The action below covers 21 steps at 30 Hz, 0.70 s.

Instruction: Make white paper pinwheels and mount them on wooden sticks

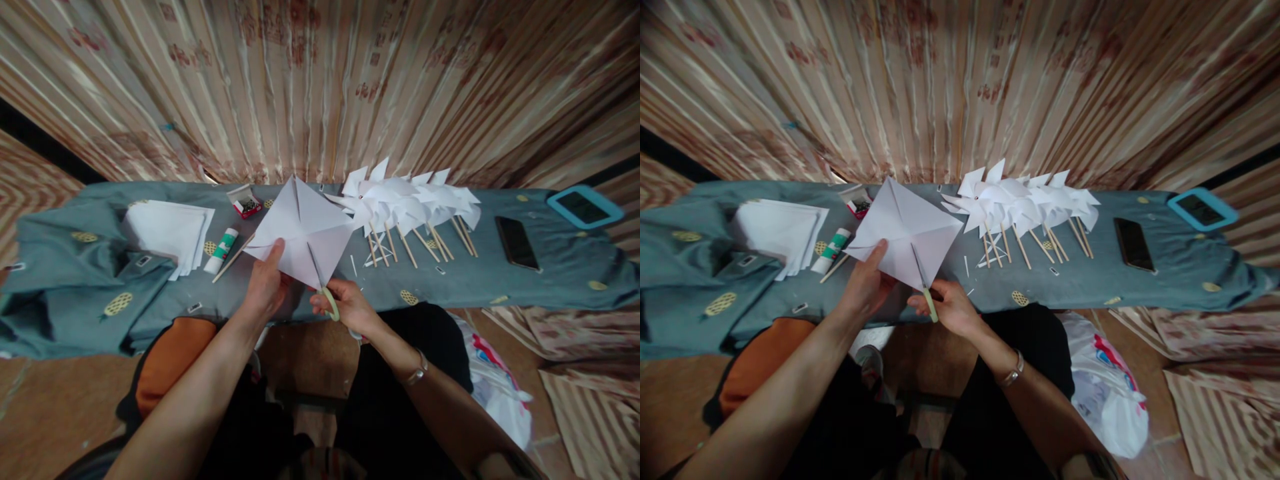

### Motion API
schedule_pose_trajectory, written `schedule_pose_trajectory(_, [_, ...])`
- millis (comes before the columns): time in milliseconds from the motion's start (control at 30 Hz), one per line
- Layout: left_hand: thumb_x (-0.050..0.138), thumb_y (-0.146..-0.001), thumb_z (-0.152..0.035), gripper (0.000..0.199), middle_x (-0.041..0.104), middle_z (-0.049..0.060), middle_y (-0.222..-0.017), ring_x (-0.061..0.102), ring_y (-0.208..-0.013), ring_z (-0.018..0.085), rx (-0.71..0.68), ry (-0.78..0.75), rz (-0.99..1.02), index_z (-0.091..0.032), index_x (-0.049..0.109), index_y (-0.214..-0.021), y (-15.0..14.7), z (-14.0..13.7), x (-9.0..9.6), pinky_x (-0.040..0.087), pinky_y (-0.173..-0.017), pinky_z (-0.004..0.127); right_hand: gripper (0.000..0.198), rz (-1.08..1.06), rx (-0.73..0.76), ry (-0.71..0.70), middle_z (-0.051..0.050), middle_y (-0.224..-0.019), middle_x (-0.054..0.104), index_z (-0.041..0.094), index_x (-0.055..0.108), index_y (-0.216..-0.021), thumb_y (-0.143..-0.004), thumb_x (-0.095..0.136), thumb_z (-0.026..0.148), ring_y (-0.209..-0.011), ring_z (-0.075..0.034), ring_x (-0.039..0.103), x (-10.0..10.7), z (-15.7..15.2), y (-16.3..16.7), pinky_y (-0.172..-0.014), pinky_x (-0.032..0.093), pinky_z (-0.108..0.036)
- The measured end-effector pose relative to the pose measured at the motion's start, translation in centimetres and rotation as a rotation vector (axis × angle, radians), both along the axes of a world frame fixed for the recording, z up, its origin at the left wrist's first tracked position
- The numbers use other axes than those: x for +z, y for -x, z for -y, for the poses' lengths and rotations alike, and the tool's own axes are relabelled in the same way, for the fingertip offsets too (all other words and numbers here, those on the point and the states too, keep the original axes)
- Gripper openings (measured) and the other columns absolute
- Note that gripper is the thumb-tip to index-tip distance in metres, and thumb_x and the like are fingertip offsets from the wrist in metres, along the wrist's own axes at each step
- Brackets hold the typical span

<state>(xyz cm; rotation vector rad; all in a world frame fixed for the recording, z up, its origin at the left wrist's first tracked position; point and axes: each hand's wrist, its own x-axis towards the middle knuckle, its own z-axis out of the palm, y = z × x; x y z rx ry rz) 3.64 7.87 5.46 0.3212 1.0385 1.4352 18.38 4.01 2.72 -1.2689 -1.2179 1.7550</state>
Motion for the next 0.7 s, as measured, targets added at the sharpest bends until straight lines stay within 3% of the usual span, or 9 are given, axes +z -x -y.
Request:
schedule_pose_trajectory(567, [0.058,-0.089,-0.020,0.023,0.075,0.003,-0.094,0.069,-0.073,0.014,0.021,0.019,-0.017,-0.021,0.067,-0.110,-0.01,-0.03,-0.03,0.055,-0.069,0.025,0.043,-0.021,-0.043,0.033,0.003,-0.052,0.062,0.016,0.071,-0.075,-0.056,0.084,0.052,-0.048,-0.009,0.053,0.10,-0.11,0.27,-0.051,0.044,-0.024])
schedule_pose_trajectory(700, [0.056,-0.091,-0.018,0.015,0.074,0.002,-0.088,0.067,-0.067,0.012,0.019,0.023,-0.005,-0.018,0.068,-0.100,-0.09,-0.05,0.09,0.055,-0.066,0.022,0.047,-0.035,-0.028,0.056,0.003,-0.053,0.062,0.015,0.070,-0.078,-0.054,0.084,0.054,-0.048,-0.009,0.054,0.37,-0.01,0.37,-0.051,0.044,-0.023])
